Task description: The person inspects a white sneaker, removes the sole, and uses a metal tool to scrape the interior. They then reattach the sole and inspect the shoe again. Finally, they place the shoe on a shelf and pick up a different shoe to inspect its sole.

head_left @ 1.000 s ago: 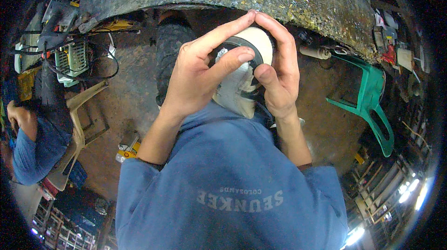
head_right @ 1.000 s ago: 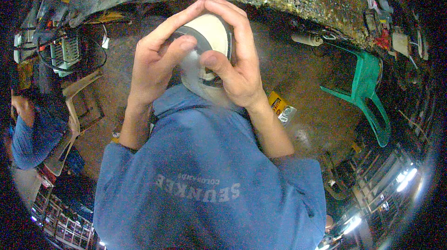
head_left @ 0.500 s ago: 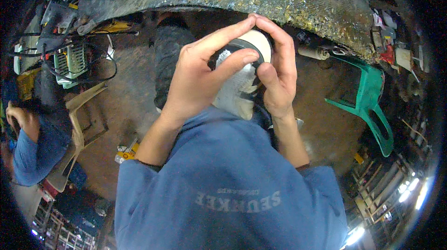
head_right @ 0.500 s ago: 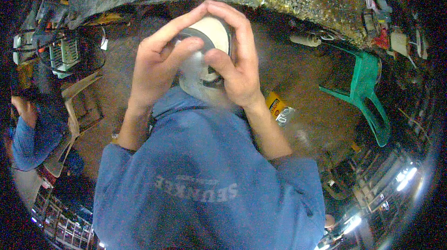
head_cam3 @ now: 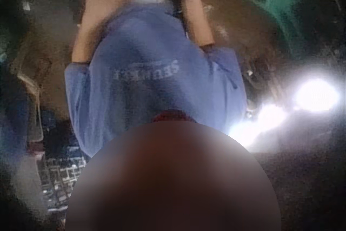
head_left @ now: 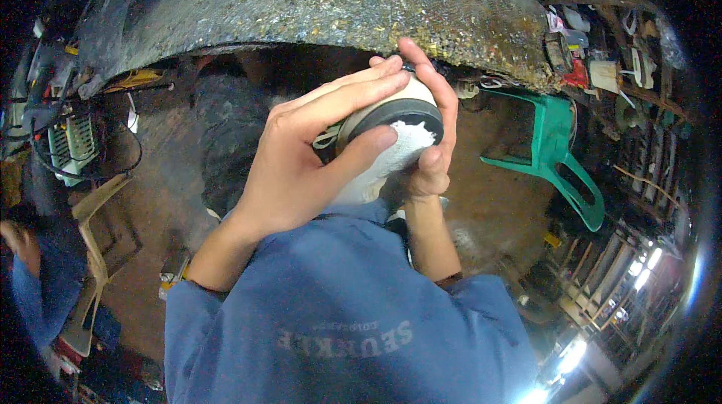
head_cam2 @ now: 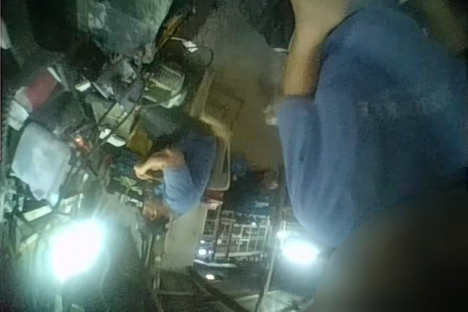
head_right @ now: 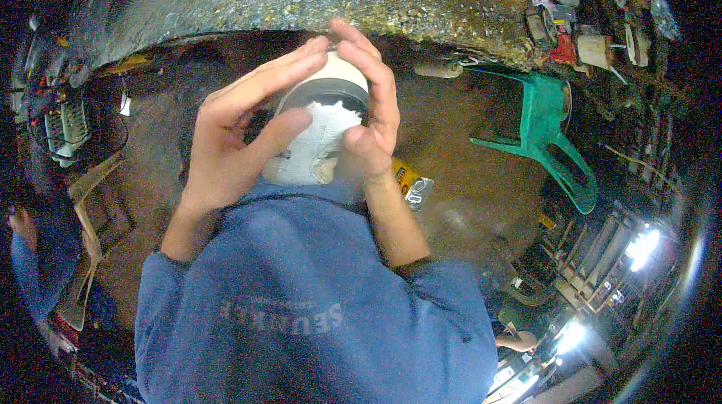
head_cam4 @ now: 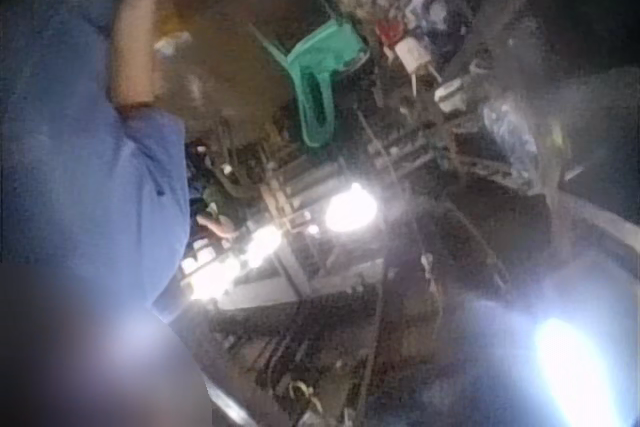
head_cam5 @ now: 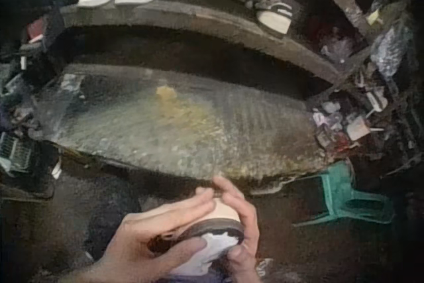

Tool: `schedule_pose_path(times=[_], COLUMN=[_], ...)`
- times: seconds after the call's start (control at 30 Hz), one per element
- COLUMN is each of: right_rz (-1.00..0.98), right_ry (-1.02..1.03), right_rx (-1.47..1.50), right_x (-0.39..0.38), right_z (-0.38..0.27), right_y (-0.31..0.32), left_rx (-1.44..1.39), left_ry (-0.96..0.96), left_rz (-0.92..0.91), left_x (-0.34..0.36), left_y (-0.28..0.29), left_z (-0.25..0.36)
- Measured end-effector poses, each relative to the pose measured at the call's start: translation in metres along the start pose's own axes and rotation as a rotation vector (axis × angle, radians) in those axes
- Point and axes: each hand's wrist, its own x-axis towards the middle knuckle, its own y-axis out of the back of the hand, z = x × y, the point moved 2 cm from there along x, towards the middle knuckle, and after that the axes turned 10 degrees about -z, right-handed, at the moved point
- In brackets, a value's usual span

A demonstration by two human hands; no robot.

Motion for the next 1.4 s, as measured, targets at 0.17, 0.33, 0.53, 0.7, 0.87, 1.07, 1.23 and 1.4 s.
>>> schedule_pose_path(times=[0.17, 0.33, 0.53, 0.7, 0.87, 1.07, 1.23, 1.4], right_rz=[-0.025, -0.015, -0.075, -0.042, -0.045, -0.065, -0.111, -0.113], right_ry=[0.022, -0.004, 0.014, 0.047, 0.045, 0.080, 0.157, 0.182], right_rx=[0.096, -0.042, -0.260, -0.151, -0.151, -0.109, 0.021, 0.117], right_x=[0.008, 0.013, 0.011, 0.008, 0.007, 0.004, -0.001, -0.004], right_z=[-0.004, -0.012, -0.021, -0.019, -0.019, -0.023, -0.025, -0.024], right_y=[-0.005, -0.004, 0.002, 0.002, 0.002, 0.001, 0.001, 0.001], left_rx=[0.023, 0.045, 0.072, 0.071, 0.058, 0.054, 0.018, -0.058], left_ry=[0.030, -0.040, -0.018, 0.018, 0.014, 0.035, 0.002, -0.018], left_rz=[-0.022, 0.044, 0.049, 0.004, 0.008, 0.038, 0.050, 0.082], left_x=[-0.004, -0.001, -0.005, -0.008, -0.009, -0.011, -0.019, -0.023], left_y=[0.003, 0.001, -0.007, -0.009, -0.010, -0.011, -0.015, -0.020], left_z=[0.009, 0.004, -0.002, -0.003, -0.004, 0.007, 0.015, 0.011])
